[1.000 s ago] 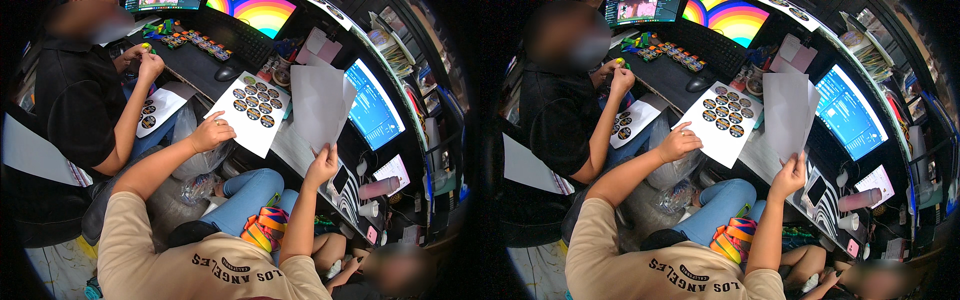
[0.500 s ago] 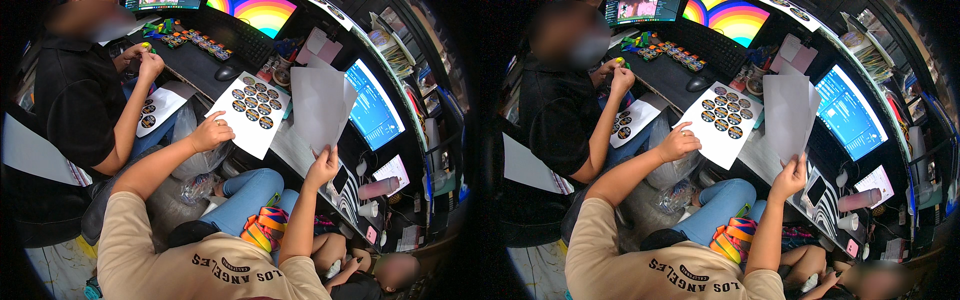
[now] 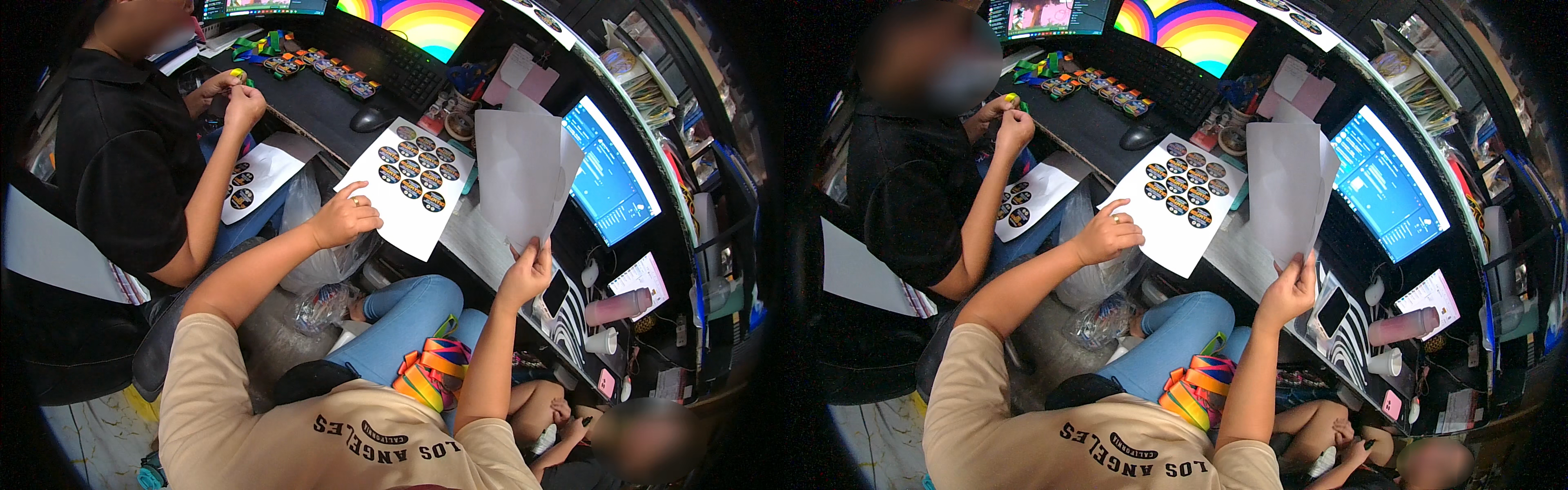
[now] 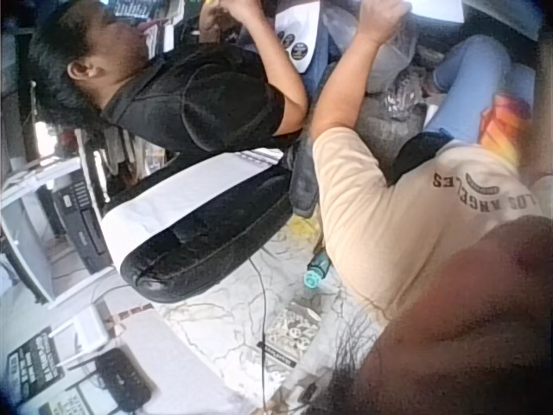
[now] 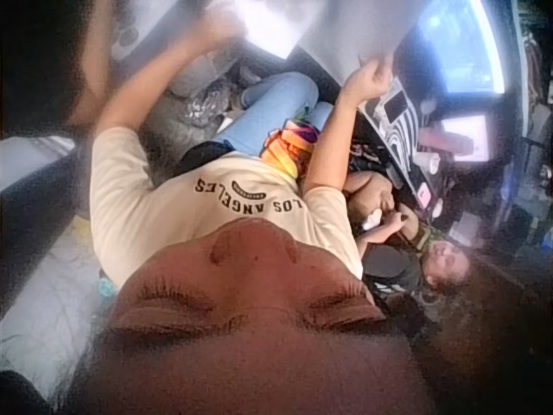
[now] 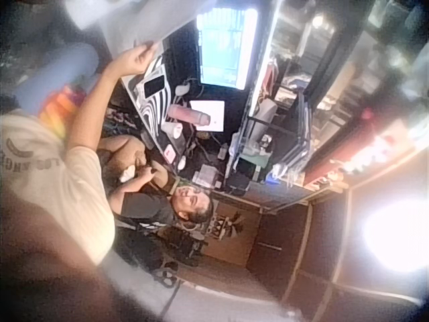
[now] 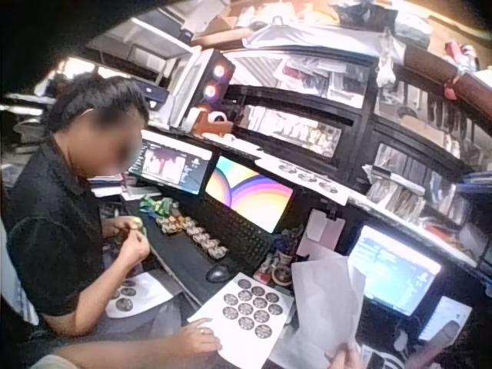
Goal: The person sits on the floor and assembles small circular items into rainbow-colored loops by hand. They peel circular stickers from a sheet, place them onto a small spool, and wrap a multi-colored ribbon around it to form a loop. The process is repeated for several units.
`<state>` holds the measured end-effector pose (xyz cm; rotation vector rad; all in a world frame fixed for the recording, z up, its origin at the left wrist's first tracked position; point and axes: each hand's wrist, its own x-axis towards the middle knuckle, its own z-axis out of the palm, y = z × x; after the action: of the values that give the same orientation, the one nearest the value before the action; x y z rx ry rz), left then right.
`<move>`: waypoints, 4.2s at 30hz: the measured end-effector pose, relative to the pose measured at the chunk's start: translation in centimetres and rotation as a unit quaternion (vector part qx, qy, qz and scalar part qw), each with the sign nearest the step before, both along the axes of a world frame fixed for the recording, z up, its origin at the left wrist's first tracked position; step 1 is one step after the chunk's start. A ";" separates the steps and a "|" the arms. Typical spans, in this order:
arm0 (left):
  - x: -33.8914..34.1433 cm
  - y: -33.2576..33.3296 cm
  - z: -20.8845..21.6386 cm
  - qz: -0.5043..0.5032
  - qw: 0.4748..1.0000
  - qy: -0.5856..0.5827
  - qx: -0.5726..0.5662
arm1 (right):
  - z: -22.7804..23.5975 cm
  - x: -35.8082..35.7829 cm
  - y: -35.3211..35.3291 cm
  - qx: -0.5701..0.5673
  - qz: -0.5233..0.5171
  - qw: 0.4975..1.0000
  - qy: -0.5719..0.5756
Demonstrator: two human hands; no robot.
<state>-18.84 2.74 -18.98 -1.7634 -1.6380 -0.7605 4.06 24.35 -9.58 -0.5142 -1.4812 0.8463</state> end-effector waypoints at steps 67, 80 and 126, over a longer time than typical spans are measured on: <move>3.2 0.6 1.1 -0.161 0.982 -0.082 0.059 | 22.8 -15.1 4.9 0.648 -0.202 0.674 -0.293; 3.5 0.3 1.7 -0.159 0.984 -0.074 0.031 | 23.0 -14.9 5.0 0.635 -0.214 0.668 -0.325; 6.8 2.0 22.8 -0.248 0.561 -0.719 0.326 | 31.3 -21.0 10.5 0.327 -0.109 0.877 -0.335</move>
<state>-12.08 4.73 3.83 -0.7581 -1.0504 -3.1420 -16.97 34.90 21.73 -0.4586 -2.1624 -0.0781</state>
